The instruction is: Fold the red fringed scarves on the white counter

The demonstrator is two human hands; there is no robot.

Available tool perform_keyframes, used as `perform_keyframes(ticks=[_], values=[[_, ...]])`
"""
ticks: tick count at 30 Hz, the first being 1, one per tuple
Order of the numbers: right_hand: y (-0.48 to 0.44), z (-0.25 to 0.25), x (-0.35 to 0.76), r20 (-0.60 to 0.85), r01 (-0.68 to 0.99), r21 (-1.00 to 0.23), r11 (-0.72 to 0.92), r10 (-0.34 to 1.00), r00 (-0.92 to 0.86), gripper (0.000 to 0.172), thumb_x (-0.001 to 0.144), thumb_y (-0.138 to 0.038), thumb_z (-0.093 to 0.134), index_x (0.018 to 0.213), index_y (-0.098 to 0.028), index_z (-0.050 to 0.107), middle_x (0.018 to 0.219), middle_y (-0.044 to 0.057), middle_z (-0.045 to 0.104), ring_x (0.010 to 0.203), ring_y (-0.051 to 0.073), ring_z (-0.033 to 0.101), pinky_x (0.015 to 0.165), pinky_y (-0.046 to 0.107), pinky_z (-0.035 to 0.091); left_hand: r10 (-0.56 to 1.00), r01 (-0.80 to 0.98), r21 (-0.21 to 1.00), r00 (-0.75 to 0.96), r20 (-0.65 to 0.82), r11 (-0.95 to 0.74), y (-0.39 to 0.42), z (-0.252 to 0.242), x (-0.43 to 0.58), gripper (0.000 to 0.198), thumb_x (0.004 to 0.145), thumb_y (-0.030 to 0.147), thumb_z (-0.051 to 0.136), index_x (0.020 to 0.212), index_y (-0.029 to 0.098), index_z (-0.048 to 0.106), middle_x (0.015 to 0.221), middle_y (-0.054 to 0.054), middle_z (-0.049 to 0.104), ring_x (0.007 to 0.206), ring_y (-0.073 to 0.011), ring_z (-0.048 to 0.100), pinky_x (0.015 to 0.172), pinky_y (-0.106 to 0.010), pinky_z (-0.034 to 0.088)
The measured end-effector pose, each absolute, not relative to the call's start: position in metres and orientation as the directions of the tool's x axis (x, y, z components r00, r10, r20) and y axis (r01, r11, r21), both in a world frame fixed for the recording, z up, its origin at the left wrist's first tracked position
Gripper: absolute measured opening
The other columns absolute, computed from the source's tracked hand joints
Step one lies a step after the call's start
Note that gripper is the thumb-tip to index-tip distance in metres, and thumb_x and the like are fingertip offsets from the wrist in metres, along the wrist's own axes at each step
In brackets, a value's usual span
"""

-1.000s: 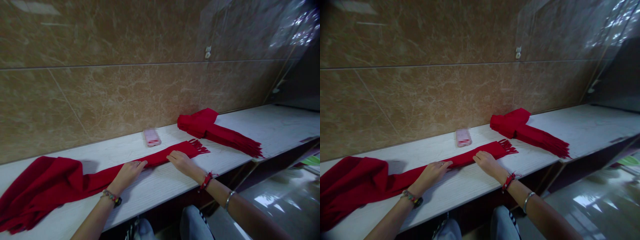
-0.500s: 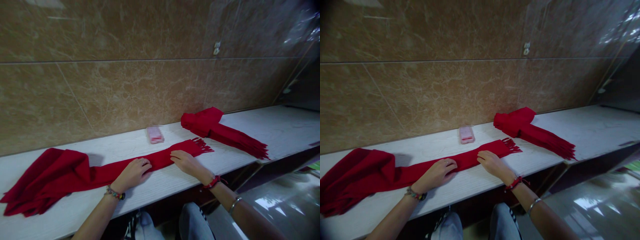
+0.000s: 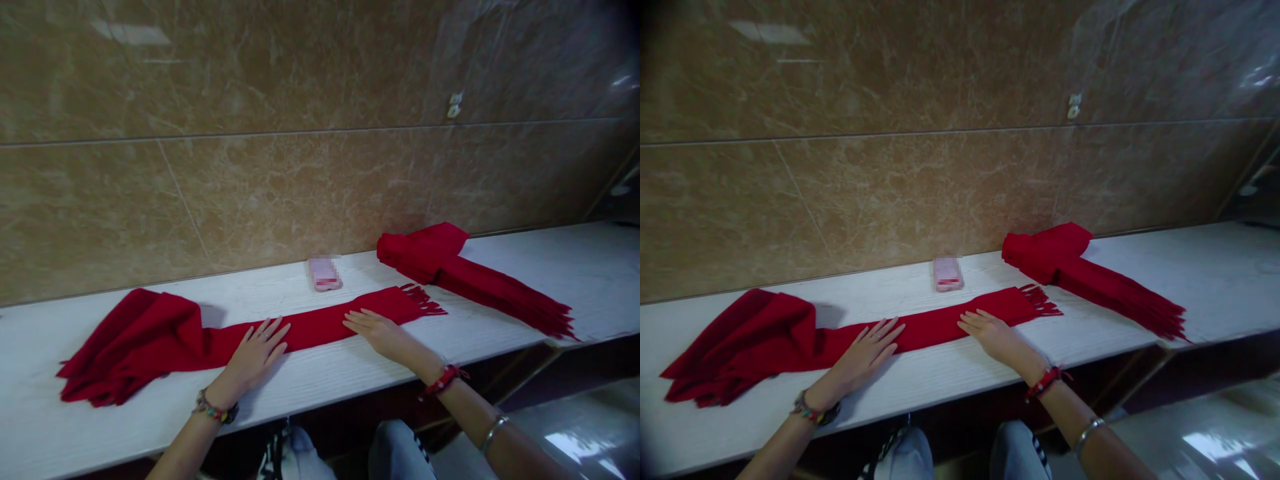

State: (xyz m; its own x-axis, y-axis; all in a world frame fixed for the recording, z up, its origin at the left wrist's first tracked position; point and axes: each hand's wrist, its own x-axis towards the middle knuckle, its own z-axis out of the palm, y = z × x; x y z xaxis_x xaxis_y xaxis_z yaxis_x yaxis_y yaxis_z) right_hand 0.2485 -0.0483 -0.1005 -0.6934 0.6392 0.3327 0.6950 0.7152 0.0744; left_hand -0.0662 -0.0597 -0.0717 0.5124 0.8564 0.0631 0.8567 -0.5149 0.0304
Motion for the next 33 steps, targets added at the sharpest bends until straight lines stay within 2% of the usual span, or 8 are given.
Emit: perform_keyframes(ticks=[7, 11, 17, 22, 25, 27, 30, 33], values=[[-0.059, -0.075, 0.213, 0.315, 0.622, -0.008, 0.783, 0.592, -0.741, 0.048, 0.076, -0.005, 0.04, 0.124, -0.012, 0.044, 0.128, 0.011, 0.045, 0.122, 0.018, 0.034, 0.103, 0.038, 0.027, 0.883, 0.883, -0.072, 0.467, 0.047, -0.464, -0.07, -0.062, -0.118, 0.056, 0.084, 0.054, 0.03, 0.13, 0.024, 0.034, 0.138, -0.011, 0.031, 0.127, -0.0268, 0.024, 0.099, -0.048, 0.024], [-0.068, -0.058, 0.159, 0.283, 0.511, -0.097, 0.854, 0.516, -0.808, 0.046, 0.084, -0.022, 0.043, 0.129, -0.014, 0.038, 0.132, 0.009, 0.04, 0.125, 0.017, 0.029, 0.104, 0.037, 0.023, 0.859, 0.859, -0.048, 0.511, 0.022, -0.51, -0.069, -0.069, -0.129, 0.055, 0.086, 0.052, 0.028, 0.133, 0.025, 0.026, 0.139, -0.01, 0.027, 0.128, -0.0241, 0.022, 0.099, -0.045, 0.025], [-0.064, -0.072, 0.126, 0.189, 0.513, -0.187, 0.838, 0.543, -0.818, 0.049, 0.088, -0.035, 0.035, 0.133, -0.014, 0.03, 0.137, 0.01, 0.032, 0.128, 0.019, 0.021, 0.104, 0.039, 0.018, 0.86, 0.863, -0.033, 0.506, 0.065, -0.505, -0.073, -0.078, -0.129, 0.051, 0.088, 0.047, 0.026, 0.134, 0.026, 0.024, 0.141, -0.008, 0.025, 0.129, -0.0225, 0.021, 0.1, -0.045, 0.024], [-0.063, -0.077, 0.13, 0.194, 0.526, -0.201, 0.826, 0.56, -0.806, 0.049, 0.088, -0.035, 0.036, 0.133, -0.015, 0.03, 0.137, 0.01, 0.032, 0.127, 0.018, 0.022, 0.105, 0.038, 0.018, 0.865, 0.868, -0.11, 0.494, 0.085, -0.485, -0.072, -0.061, -0.152, 0.047, 0.088, 0.046, 0.029, 0.129, 0.026, 0.035, 0.135, -0.007, 0.037, 0.124, -0.0224, 0.03, 0.1, -0.047, 0.023], [-0.059, -0.069, 0.115, 0.197, 0.551, -0.171, 0.817, 0.576, -0.793, 0.045, 0.087, -0.033, 0.038, 0.128, -0.014, 0.039, 0.133, 0.011, 0.039, 0.125, 0.02, 0.029, 0.103, 0.039, 0.021, 0.899, 0.91, -0.21, 0.397, 0.187, -0.358, -0.065, -0.045, -0.18, 0.041, 0.087, 0.043, 0.034, 0.122, 0.025, 0.046, 0.131, -0.007, 0.043, 0.124, -0.0258, 0.031, 0.1, -0.05, 0.02], [-0.054, -0.062, 0.098, 0.242, 0.544, -0.154, 0.825, 0.565, -0.789, 0.044, 0.088, -0.034, 0.037, 0.127, -0.015, 0.04, 0.131, 0.011, 0.041, 0.124, 0.021, 0.03, 0.103, 0.042, 0.02, 0.913, 0.948, -0.248, 0.274, 0.302, -0.202, -0.061, -0.037, -0.198, 0.039, 0.087, 0.04, 0.034, 0.12, 0.024, 0.048, 0.135, -0.009, 0.037, 0.126, -0.0295, 0.025, 0.098, -0.054, 0.02], [-0.045, -0.057, 0.07, 0.28, 0.506, -0.165, 0.846, 0.532, -0.799, 0.048, 0.088, -0.04, 0.036, 0.131, -0.019, 0.034, 0.136, 0.01, 0.035, 0.126, 0.024, 0.024, 0.102, 0.047, 0.018, 0.894, 0.975, -0.183, -0.03, 0.448, 0.125, -0.056, -0.034, -0.218, 0.05, 0.085, 0.042, 0.037, 0.129, 0.019, 0.036, 0.139, -0.018, 0.025, 0.125, -0.0385, 0.022, 0.089, -0.06, 0.027], [-0.036, -0.062, 0.054, 0.192, 0.466, -0.205, 0.861, 0.502, -0.843, 0.051, 0.088, -0.046, 0.03, 0.133, -0.022, 0.031, 0.139, 0.008, 0.029, 0.128, 0.025, 0.02, 0.101, 0.05, 0.016, 0.907, 0.958, -0.067, -0.24, 0.346, 0.279, -0.05, -0.038, -0.238, 0.065, 0.079, 0.044, 0.045, 0.134, 0.014, 0.025, 0.129, -0.024, 0.037, 0.113, -0.0391, 0.04, 0.08, -0.052, 0.04]])
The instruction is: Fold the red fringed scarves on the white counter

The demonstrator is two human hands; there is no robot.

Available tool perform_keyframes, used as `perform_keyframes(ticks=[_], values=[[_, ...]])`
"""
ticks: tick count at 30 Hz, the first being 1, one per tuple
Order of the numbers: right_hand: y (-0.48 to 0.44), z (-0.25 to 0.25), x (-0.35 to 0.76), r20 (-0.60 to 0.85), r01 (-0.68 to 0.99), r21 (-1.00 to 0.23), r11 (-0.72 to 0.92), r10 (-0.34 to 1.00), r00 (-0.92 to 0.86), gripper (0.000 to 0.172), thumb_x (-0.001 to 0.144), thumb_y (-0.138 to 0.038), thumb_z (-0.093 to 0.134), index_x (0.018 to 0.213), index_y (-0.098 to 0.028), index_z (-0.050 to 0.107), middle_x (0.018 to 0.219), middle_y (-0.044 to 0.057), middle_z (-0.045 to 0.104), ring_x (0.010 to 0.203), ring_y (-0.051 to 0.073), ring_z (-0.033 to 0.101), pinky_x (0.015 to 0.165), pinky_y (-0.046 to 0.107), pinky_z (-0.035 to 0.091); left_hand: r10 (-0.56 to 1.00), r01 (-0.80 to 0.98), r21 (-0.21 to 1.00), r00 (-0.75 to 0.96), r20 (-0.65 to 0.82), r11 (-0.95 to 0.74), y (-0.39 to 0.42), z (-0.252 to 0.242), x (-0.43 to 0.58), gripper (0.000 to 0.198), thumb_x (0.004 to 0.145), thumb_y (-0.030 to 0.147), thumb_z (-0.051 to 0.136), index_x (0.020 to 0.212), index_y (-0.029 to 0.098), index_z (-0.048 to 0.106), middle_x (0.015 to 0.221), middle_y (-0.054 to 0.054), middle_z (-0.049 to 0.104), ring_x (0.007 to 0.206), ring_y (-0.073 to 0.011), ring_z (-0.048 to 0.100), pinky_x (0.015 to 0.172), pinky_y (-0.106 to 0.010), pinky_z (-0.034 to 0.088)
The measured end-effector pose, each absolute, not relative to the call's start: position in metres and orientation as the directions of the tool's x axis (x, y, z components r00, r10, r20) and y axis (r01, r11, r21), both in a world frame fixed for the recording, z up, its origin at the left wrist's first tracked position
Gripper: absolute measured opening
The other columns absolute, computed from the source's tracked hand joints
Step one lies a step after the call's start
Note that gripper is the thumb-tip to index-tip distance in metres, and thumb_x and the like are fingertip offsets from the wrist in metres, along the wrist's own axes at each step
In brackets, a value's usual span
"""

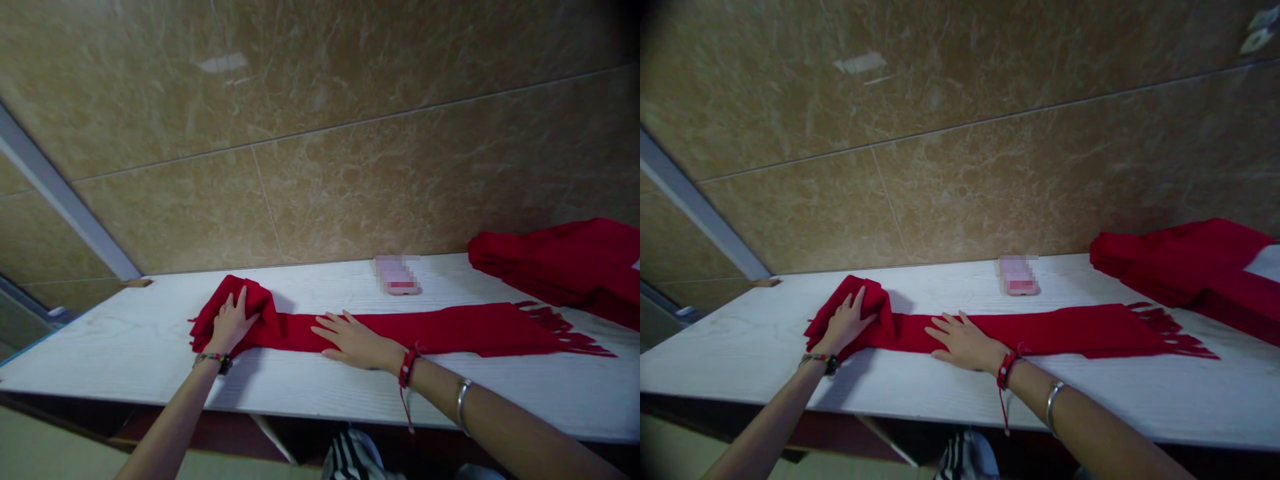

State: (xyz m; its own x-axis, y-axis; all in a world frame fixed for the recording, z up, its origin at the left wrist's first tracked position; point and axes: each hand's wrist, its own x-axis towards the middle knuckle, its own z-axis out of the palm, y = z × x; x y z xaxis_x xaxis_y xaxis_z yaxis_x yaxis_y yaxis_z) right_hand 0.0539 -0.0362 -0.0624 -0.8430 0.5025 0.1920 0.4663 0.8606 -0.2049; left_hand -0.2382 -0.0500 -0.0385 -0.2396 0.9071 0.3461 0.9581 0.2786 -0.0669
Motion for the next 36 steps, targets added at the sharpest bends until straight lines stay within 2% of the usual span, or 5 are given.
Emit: perform_keyframes(ticks=[10, 16, 21, 32, 36], values=[[-0.033, -0.074, 0.054, 0.144, 0.461, -0.234, 0.856, 0.499, -0.854, 0.05, 0.088, -0.047, 0.026, 0.134, -0.025, 0.028, 0.141, 0.006, 0.024, 0.129, 0.024, 0.016, 0.103, 0.048, 0.012, 0.957, 0.99, 0.141, -0.037, 0.287, -0.004, -0.057, 0.004, -0.354, 0.042, 0.075, 0.035, 0.047, 0.113, 0.019, 0.051, 0.094, -0.004, 0.061, 0.085, -0.0201, 0.056, 0.076, -0.032, 0.046], [-0.032, -0.077, 0.052, 0.175, 0.466, -0.224, 0.856, 0.506, -0.845, 0.05, 0.088, -0.046, 0.027, 0.133, -0.025, 0.029, 0.14, 0.006, 0.026, 0.128, 0.024, 0.018, 0.103, 0.047, 0.013, 0.896, 0.912, 0.376, -0.299, 0.329, 0.166, -0.06, -0.018, -0.366, 0.053, 0.073, 0.046, 0.047, 0.115, 0.013, 0.049, 0.112, -0.011, 0.056, 0.108, -0.0253, 0.048, 0.092, -0.039, 0.038], [-0.034, -0.075, 0.052, 0.182, 0.467, -0.206, 0.86, 0.502, -0.845, 0.049, 0.088, -0.047, 0.028, 0.133, -0.027, 0.03, 0.139, 0.005, 0.029, 0.128, 0.024, 0.021, 0.102, 0.048, 0.015, 0.916, 0.722, 0.666, -0.373, 0.148, 0.187, -0.054, -0.037, -0.351, 0.054, 0.065, 0.042, 0.062, 0.111, 0.015, 0.053, 0.096, -0.007, 0.065, 0.087, -0.0214, 0.06, 0.078, -0.033, 0.047], [-0.031, -0.086, 0.051, 0.233, 0.456, -0.19, 0.869, 0.491, -0.839, 0.05, 0.087, -0.049, 0.028, 0.132, -0.027, 0.031, 0.138, 0.006, 0.031, 0.127, 0.024, 0.024, 0.102, 0.048, 0.018, 0.802, 0.897, 0.004, -0.398, 0.445, 0.443, -0.074, -0.006, -0.373, 0.051, 0.071, 0.013, 0.048, 0.122, 0.02, 0.043, 0.12, -0.014, 0.048, 0.108, -0.0318, 0.045, 0.086, -0.048, 0.036], [-0.032, -0.084, 0.051, 0.226, 0.464, -0.187, 0.866, 0.497, -0.838, 0.05, 0.087, -0.049, 0.028, 0.132, -0.028, 0.031, 0.138, 0.005, 0.03, 0.127, 0.024, 0.023, 0.102, 0.048, 0.018, 0.915, 0.968, -0.205, -0.049, 0.401, 0.142, -0.063, -0.018, -0.325, 0.053, 0.073, 0.01, 0.044, 0.125, 0.021, 0.039, 0.134, -0.012, 0.033, 0.123, -0.0292, 0.028, 0.094, -0.047, 0.03]])
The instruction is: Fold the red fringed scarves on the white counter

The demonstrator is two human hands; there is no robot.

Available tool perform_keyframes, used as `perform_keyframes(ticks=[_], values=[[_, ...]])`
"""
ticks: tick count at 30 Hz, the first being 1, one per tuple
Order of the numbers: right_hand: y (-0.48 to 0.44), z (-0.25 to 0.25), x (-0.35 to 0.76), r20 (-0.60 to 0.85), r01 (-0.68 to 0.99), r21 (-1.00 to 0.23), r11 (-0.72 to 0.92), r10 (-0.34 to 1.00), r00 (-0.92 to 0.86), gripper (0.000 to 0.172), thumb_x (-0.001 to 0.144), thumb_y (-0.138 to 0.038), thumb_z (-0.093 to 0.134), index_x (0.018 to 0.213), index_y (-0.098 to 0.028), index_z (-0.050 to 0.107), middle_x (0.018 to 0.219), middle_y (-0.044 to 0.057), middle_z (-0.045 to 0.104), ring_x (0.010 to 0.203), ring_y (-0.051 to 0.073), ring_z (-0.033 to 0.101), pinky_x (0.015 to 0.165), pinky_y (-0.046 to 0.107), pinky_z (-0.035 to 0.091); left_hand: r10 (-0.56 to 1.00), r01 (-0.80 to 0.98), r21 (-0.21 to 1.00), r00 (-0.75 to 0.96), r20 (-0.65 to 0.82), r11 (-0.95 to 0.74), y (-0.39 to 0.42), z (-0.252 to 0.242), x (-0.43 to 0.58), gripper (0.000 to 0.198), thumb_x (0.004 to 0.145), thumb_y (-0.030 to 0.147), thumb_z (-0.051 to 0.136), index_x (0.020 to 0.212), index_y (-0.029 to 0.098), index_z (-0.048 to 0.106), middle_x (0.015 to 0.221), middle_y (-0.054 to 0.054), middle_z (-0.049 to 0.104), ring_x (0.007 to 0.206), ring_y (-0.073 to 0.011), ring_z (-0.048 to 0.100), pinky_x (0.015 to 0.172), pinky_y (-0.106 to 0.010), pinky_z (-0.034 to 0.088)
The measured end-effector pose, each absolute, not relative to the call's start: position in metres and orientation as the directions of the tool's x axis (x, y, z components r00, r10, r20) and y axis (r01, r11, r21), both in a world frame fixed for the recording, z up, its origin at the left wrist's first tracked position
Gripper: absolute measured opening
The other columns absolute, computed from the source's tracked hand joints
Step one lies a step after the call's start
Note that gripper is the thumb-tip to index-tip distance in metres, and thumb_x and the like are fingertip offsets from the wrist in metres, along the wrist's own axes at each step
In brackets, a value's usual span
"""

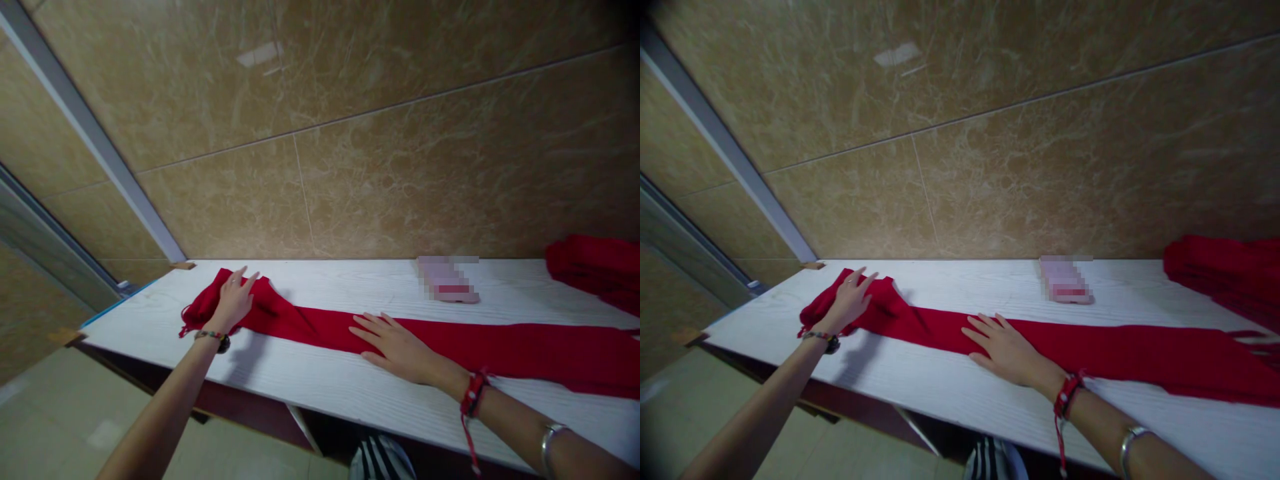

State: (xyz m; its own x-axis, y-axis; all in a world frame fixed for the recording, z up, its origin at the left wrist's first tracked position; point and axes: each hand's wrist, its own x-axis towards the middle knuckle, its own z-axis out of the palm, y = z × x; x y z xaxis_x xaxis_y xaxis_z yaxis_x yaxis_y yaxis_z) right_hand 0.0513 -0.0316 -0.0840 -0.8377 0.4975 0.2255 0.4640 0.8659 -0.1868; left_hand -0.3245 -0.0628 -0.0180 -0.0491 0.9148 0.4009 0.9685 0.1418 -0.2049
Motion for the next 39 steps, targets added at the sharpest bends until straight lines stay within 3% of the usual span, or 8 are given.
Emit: perform_keyframes(ticks=[3, 6, 11, 19, 23, 27, 29, 39], values=[[-0.033, -0.082, 0.051, 0.219, 0.475, -0.181, 0.861, 0.506, -0.834, 0.049, 0.087, -0.048, 0.028, 0.132, -0.027, 0.032, 0.138, 0.005, 0.031, 0.127, 0.023, 0.024, 0.103, 0.047, 0.018, 0.922, 0.909, -0.248, 0.372, 0.112, -0.336, -0.049, -0.019, -0.291, 0.058, 0.067, -0.002, 0.039, 0.118, 0.025, 0.047, 0.125, -0.003, 0.047, 0.119, -0.0205, 0.034, 0.099, -0.04, 0.025], [-0.034, -0.081, 0.051, 0.215, 0.482, -0.177, 0.858, 0.512, -0.832, 0.049, 0.088, -0.048, 0.028, 0.131, -0.027, 0.033, 0.138, 0.005, 0.032, 0.126, 0.023, 0.024, 0.103, 0.047, 0.017, 0.87, 0.835, -0.259, 0.492, -0.041, -0.485, -0.041, -0.012, -0.279, 0.045, 0.066, -0.004, 0.039, 0.098, 0.022, 0.059, 0.098, -0.001, 0.062, 0.098, -0.0173, 0.051, 0.097, -0.037, 0.027], [-0.034, -0.081, 0.052, 0.217, 0.479, -0.176, 0.86, 0.508, -0.833, 0.048, 0.088, -0.046, 0.03, 0.131, -0.026, 0.034, 0.137, 0.006, 0.032, 0.126, 0.023, 0.024, 0.103, 0.046, 0.018, 0.894, 0.834, -0.348, 0.447, -0.028, -0.428, -0.059, -0.003, -0.295, 0.025, 0.069, 0.006, 0.045, 0.086, 0.016, 0.059, 0.086, -0.007, 0.063, 0.086, -0.0205, 0.054, 0.086, -0.035, 0.034], [-0.035, -0.077, 0.053, 0.221, 0.442, -0.192, 0.876, 0.477, -0.85, 0.043, 0.089, -0.042, 0.03, 0.13, -0.029, 0.035, 0.138, 0.005, 0.031, 0.128, 0.022, 0.021, 0.103, 0.047, 0.015, 0.945, 0.874, -0.383, 0.328, 0.013, -0.298, -0.097, -0.031, -0.3, 0.036, 0.072, 0.005, 0.041, 0.103, 0.017, 0.056, 0.098, -0.011, 0.059, 0.094, -0.0233, 0.053, 0.091, -0.042, 0.03], [-0.037, -0.072, 0.053, 0.189, 0.424, -0.193, 0.885, 0.458, -0.869, 0.042, 0.09, -0.043, 0.027, 0.129, -0.032, 0.035, 0.139, 0.004, 0.029, 0.128, 0.023, 0.019, 0.102, 0.049, 0.013, 0.933, 0.9, -0.263, 0.359, -0.005, -0.348, -0.095, -0.022, -0.267, 0.048, 0.071, 0.009, 0.046, 0.117, 0.023, 0.047, 0.119, -0.009, 0.05, 0.113, -0.0237, 0.043, 0.101, -0.047, 0.017], [-0.039, -0.068, 0.052, 0.166, 0.392, -0.188, 0.9, 0.423, -0.891, 0.041, 0.09, -0.041, 0.026, 0.129, -0.032, 0.034, 0.139, 0.002, 0.028, 0.129, 0.022, 0.017, 0.103, 0.049, 0.01, 0.879, 0.878, -0.037, 0.476, -0.038, -0.477, -0.087, -0.029, -0.216, 0.051, 0.083, 0.036, 0.041, 0.132, 0.028, 0.027, 0.141, -0.005, 0.024, 0.128, -0.0219, 0.02, 0.103, -0.042, 0.018], [-0.041, -0.068, 0.053, 0.157, 0.376, -0.182, 0.908, 0.405, -0.901, 0.042, 0.09, -0.039, 0.027, 0.131, -0.03, 0.032, 0.14, 0.003, 0.028, 0.129, 0.021, 0.015, 0.103, 0.049, 0.009, 0.877, 0.877, 0.029, 0.48, -0.013, -0.479, -0.081, -0.043, -0.2, 0.049, 0.088, 0.042, 0.031, 0.133, 0.025, 0.026, 0.143, -0.006, 0.021, 0.13, -0.0199, 0.016, 0.103, -0.039, 0.019], [-0.047, -0.064, 0.058, 0.122, 0.357, -0.217, 0.908, 0.388, -0.914, 0.044, 0.09, -0.041, 0.025, 0.133, -0.031, 0.026, 0.141, 0.002, 0.023, 0.13, 0.021, 0.013, 0.103, 0.048, 0.008, 0.888, 0.888, 0.032, 0.458, 0.045, -0.459, -0.07, -0.072, -0.2, 0.044, 0.09, 0.038, 0.025, 0.133, 0.028, 0.025, 0.142, -0.003, 0.023, 0.13, -0.0179, 0.018, 0.104, -0.039, 0.018]])
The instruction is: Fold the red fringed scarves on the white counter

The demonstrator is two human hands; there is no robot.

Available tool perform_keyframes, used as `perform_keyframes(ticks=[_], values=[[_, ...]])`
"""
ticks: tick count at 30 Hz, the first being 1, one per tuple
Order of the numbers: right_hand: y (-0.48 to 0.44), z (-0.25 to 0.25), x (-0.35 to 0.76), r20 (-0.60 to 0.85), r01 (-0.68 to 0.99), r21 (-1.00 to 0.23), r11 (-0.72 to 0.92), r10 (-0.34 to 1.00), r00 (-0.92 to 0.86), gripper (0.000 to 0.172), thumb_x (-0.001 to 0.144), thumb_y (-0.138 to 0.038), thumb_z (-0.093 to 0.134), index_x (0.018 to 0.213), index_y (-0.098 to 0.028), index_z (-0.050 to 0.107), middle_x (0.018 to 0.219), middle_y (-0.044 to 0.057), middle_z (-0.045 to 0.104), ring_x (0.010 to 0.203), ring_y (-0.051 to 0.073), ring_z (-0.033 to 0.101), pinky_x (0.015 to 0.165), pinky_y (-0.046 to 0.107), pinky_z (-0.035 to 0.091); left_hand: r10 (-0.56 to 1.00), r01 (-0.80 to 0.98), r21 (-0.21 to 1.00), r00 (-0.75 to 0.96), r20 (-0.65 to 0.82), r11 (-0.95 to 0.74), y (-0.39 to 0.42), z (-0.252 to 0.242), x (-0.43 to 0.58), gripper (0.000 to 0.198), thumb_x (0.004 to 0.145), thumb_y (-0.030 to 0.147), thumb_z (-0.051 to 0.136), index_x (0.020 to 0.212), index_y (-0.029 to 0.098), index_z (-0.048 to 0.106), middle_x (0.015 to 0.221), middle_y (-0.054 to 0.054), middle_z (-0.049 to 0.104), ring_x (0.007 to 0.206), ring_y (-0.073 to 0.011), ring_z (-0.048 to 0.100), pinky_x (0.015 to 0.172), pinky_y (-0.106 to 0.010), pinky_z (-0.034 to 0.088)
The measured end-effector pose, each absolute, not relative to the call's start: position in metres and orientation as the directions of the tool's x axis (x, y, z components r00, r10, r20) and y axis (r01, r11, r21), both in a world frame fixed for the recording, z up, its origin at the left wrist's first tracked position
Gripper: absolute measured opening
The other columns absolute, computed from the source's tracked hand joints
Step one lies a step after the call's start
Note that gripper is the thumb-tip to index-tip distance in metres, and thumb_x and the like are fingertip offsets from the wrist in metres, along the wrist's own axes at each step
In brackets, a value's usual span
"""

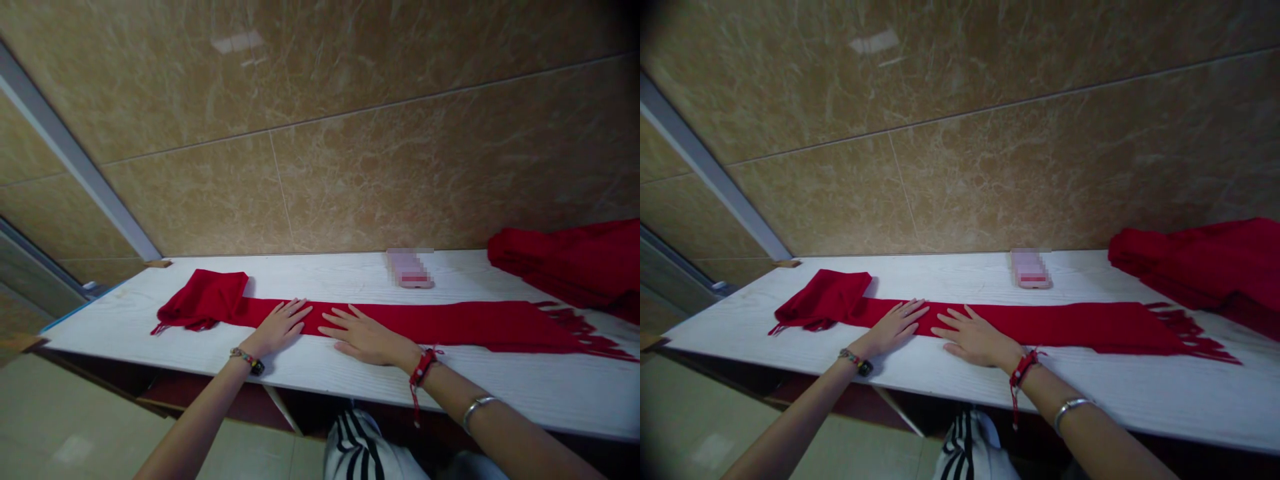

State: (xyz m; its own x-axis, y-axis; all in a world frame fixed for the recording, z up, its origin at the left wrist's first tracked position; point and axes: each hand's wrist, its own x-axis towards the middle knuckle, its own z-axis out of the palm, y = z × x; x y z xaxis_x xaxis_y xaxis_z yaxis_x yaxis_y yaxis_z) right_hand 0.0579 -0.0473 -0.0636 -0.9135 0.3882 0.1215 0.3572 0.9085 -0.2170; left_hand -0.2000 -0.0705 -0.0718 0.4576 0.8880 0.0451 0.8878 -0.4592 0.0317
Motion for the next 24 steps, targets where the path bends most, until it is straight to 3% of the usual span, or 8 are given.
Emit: perform_keyframes(ticks=[8, 14, 19, 24], values=[[-0.044, -0.067, 0.066, 0.179, 0.47, -0.181, 0.864, 0.499, -0.848, 0.053, 0.089, -0.048, 0.021, 0.134, -0.022, 0.027, 0.14, 0.007, 0.027, 0.128, 0.024, 0.018, 0.102, 0.05, 0.014, 0.919, 0.922, 0.001, 0.385, 0.084, -0.387, -0.074, -0.071, -0.197, 0.047, 0.088, 0.037, 0.028, 0.134, 0.026, 0.024, 0.141, -0.003, 0.026, 0.129, -0.0194, 0.02, 0.103, -0.042, 0.02], [-0.045, -0.064, 0.048, 0.271, 0.539, -0.177, 0.824, 0.567, -0.778, 0.055, 0.089, -0.045, 0.022, 0.134, -0.014, 0.026, 0.139, 0.01, 0.027, 0.129, 0.023, 0.017, 0.103, 0.047, 0.013, 0.908, 0.916, -0.053, 0.402, 0.118, -0.399, -0.066, -0.075, -0.186, 0.047, 0.087, 0.025, 0.027, 0.134, 0.021, 0.027, 0.14, -0.004, 0.026, 0.129, -0.0188, 0.02, 0.104, -0.043, 0.02], [-0.045, -0.07, 0.058, 0.205, 0.584, -0.2, 0.787, 0.616, -0.76, 0.058, 0.088, -0.047, 0.022, 0.134, -0.011, 0.027, 0.139, 0.012, 0.026, 0.128, 0.023, 0.02, 0.103, 0.045, 0.015, 0.898, 0.906, -0.088, 0.422, 0.123, -0.414, -0.061, -0.08, -0.181, 0.048, 0.087, 0.026, 0.026, 0.134, 0.023, 0.024, 0.14, -0.004, 0.026, 0.128, -0.0195, 0.023, 0.101, -0.041, 0.026], [-0.044, -0.076, 0.129, 0.143, 0.687, -0.144, 0.713, 0.702, -0.698, 0.066, 0.086, -0.053, 0.022, 0.134, -0.008, 0.025, 0.139, 0.015, 0.023, 0.129, 0.024, 0.018, 0.103, 0.045, 0.017, 0.898, 0.907, -0.083, 0.42, 0.127, -0.413, -0.061, -0.076, -0.182, 0.049, 0.086, 0.024, 0.027, 0.134, 0.024, 0.025, 0.138, -0.004, 0.03, 0.126, -0.0199, 0.028, 0.1, -0.04, 0.029]])
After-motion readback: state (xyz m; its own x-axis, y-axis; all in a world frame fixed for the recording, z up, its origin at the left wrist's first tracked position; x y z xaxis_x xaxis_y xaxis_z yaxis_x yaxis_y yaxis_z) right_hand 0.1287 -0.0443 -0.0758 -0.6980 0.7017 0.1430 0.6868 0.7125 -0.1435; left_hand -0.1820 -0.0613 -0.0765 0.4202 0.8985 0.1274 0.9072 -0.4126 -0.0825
